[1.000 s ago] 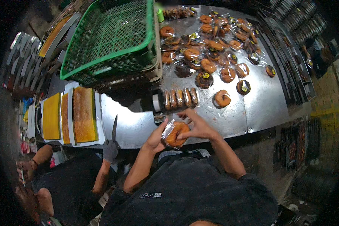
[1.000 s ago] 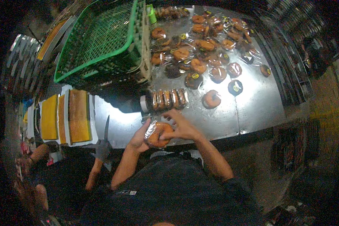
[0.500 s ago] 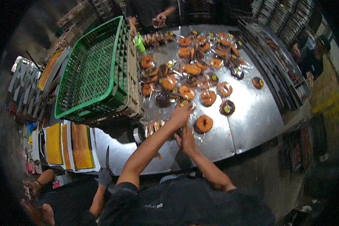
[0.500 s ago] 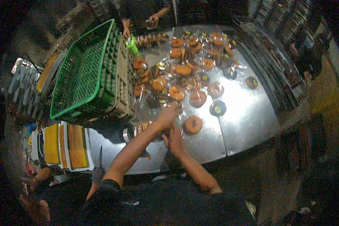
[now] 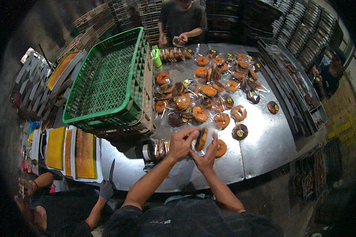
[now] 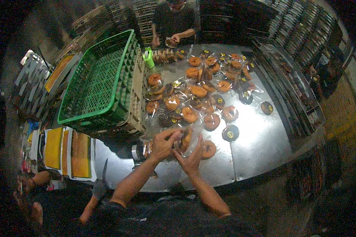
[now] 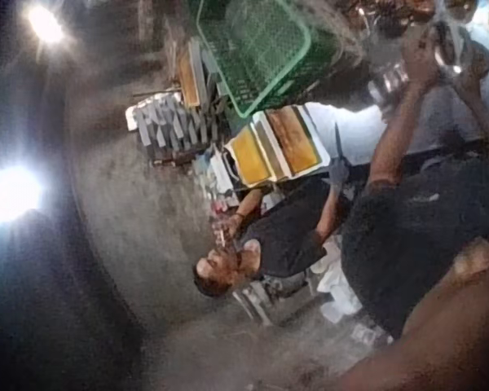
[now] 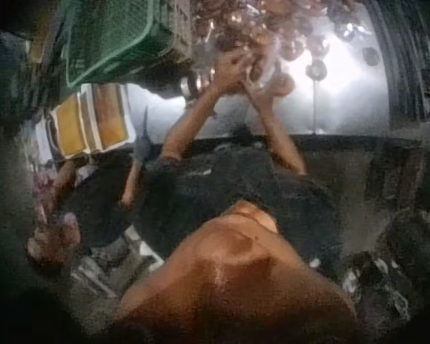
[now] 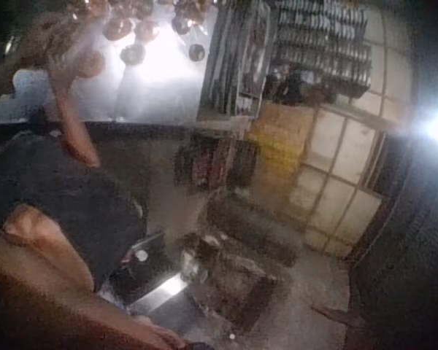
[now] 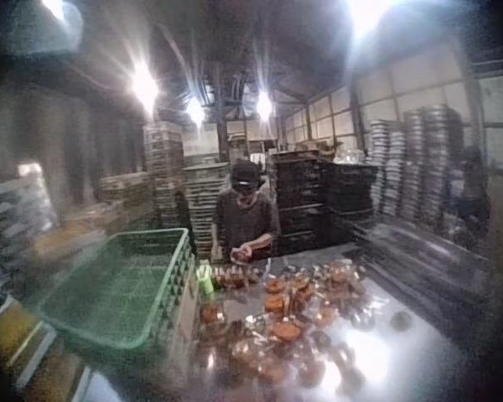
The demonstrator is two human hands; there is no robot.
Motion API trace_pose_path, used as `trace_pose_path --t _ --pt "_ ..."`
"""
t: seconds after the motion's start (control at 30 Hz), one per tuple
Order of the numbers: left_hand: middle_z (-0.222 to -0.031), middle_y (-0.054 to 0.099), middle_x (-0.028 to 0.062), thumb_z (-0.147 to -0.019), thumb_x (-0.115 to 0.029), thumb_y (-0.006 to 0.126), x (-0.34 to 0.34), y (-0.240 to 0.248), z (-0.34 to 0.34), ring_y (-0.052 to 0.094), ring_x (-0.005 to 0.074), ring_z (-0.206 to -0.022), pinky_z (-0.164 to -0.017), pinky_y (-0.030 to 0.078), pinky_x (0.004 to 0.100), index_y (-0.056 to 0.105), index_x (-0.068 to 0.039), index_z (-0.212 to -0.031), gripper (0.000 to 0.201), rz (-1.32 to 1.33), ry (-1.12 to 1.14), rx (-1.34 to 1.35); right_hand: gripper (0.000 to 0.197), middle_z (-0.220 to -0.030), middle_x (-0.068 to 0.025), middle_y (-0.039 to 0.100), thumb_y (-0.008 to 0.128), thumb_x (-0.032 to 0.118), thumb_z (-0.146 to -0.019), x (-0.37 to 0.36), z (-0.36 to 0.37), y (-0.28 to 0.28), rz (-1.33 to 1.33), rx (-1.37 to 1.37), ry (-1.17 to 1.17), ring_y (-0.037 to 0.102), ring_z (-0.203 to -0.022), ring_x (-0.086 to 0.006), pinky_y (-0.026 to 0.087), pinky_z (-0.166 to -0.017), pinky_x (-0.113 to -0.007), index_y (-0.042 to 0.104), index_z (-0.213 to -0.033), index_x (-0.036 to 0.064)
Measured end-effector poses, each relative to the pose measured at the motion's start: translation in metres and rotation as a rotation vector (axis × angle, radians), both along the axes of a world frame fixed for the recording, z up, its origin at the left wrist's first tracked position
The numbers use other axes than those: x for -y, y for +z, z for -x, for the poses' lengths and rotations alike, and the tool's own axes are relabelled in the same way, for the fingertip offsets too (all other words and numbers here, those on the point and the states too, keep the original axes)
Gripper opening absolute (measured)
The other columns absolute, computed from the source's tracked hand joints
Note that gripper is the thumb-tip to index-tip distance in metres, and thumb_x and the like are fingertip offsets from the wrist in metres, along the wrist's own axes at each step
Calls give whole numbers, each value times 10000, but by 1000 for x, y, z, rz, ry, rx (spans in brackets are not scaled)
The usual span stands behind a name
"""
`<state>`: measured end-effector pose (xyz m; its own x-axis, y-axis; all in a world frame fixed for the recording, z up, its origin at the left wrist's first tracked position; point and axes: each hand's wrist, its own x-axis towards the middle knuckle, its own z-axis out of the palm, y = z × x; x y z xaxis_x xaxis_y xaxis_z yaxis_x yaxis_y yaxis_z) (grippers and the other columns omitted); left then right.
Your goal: The person packages individual doughnuts into clear plastic bags at a stainless steel workstation. They pick up doughnuts from a pile, place them into bags, seal the bags, and arrange them in a green plastic crate.
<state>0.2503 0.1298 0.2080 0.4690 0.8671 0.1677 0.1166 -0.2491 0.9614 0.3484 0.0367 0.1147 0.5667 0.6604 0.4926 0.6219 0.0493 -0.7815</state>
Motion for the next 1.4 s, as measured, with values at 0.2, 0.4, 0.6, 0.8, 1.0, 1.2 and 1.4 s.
trace_pose_path --t 0.2,0.4,0.6,0.8,1.0,1.2,1.4 --pt "-1194 668 101 -919 -211 715 35 -17 65 633 176 -1066 -968 486 314 594 10 -1286 446 96 192 341 453 -1096 -137 680 696 311 -931 4 35 39 92 -768 602 648 -1030 -250 495 -909 -375 604 -1247 0" --pt "-1172 658 85 -941 -211 695 56 -52 132 629 152 -1067 -957 496 304 561 27 -1260 421 737 -164 377 268 -941 -68 668 665 251 -958 25 61 27 110 -458 369 611 -826 -159 480 -738 -292 709 -1018 -7" --pt "-1016 723 78 -995 -233 617 61 -45 143 671 124 -920 -824 538 247 685 13 -1133 290 806 -67 285 338 -637 -16 616 681 289 -945 24 71 31 365 -693 345 529 -647 -92 448 -606 -276 677 -776 -5" --pt "-1048 727 103 -1045 -258 515 61 -55 142 674 145 -950 -846 534 273 657 27 -1148 334 485 146 213 369 -969 -95 672 705 147 -918 21 95 37 -51 121 54 625 -854 -132 495 -778 -257 579 -1226 -13" --pt "-1004 727 131 -1011 -207 568 58 -48 131 673 239 -990 -956 480 326 636 33 -1168 295 -183 206 67 400 -1107 -62 682 639 140 -975 36 92 41 201 -808 619 637 -983 -128 492 -896 -256 555 -1321 -41" --pt "-1027 719 109 -896 -224 724 63 -25 114 682 263 -930 -882 511 337 701 -14 -1077 278 -451 84 -44 275 -1384 -125 542 622 172 -982 37 70 58 -56 -1280 768 534 -1223 -189 433 -1034 -331 665 -1168 -26" --pt "-782 724 41 -877 -267 758 63 -28 112 650 83 -758 -714 512 277 746 -25 -943 251 302 -88 -205 209 -1375 -118 549 662 167 -951 29 32 54 8 -894 716 525 -1248 -231 428 -1050 -372 689 -1067 -4"
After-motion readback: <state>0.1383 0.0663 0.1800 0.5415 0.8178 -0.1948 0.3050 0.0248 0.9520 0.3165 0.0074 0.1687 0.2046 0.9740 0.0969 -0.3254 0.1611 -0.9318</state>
